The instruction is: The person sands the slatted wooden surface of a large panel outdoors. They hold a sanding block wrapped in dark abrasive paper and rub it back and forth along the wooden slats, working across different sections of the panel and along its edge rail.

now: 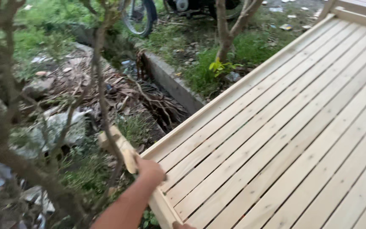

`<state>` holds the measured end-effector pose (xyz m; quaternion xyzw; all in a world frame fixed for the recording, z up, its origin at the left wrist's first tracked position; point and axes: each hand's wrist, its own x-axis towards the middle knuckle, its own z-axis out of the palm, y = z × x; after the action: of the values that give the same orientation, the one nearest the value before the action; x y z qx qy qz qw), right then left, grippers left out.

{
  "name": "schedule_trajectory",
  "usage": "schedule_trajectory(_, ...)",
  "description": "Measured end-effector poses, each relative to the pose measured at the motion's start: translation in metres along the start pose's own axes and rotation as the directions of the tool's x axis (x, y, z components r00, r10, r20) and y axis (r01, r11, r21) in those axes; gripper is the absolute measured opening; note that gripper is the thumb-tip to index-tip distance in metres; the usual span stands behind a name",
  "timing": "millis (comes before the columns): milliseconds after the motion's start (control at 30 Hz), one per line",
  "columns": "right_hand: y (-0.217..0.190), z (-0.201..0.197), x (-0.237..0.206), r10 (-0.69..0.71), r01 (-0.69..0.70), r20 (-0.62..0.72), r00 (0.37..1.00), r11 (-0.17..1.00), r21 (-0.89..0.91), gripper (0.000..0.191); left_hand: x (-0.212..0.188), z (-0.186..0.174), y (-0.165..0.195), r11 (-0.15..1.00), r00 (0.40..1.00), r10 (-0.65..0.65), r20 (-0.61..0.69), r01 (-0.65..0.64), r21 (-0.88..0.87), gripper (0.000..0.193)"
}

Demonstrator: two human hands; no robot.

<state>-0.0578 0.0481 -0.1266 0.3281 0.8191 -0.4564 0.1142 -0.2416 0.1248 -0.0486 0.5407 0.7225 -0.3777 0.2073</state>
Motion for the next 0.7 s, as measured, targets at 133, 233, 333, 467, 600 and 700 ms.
schedule_trajectory(133,0.004,-0.002,-0.003,0.012,-0.012,0.012,1.0,0.999,0.044,0.053,0.034,0.01,-0.008,0.981,0.995,-0.039,0.097,0.02,0.194,0.038)
schedule_trajectory(233,0.014,-0.004,-0.009,0.035,-0.036,0.013,0.999,0.996,0.085,0.05,0.024,0.056,0.04,0.992,0.972,0.13,0.198,-0.127,-0.027,0.062)
schedule_trajectory(333,0.031,-0.005,-0.018,0.067,-0.069,0.016,0.998,0.988,0.135,0.048,0.007,0.091,0.079,0.921,0.907,0.389,0.16,-0.382,-0.071,0.042)
schedule_trajectory(467,0.052,0.003,-0.029,0.219,-0.182,-0.304,0.927,0.973,0.144,0.046,0.025,0.061,0.038,0.952,0.942,0.301,0.148,-0.306,0.017,0.048)
schedule_trajectory(600,0.064,0.01,-0.042,0.319,-0.26,-0.311,0.895,0.941,0.216,0.044,0.031,0.016,0.003,0.991,0.989,-0.07,0.133,0.054,0.122,0.049)
schedule_trajectory(700,0.07,0.016,-0.06,0.416,-0.297,-0.504,0.757,0.906,0.302,0.038,-0.004,0.033,0.051,0.967,0.947,0.22,0.234,-0.243,0.073,0.044)
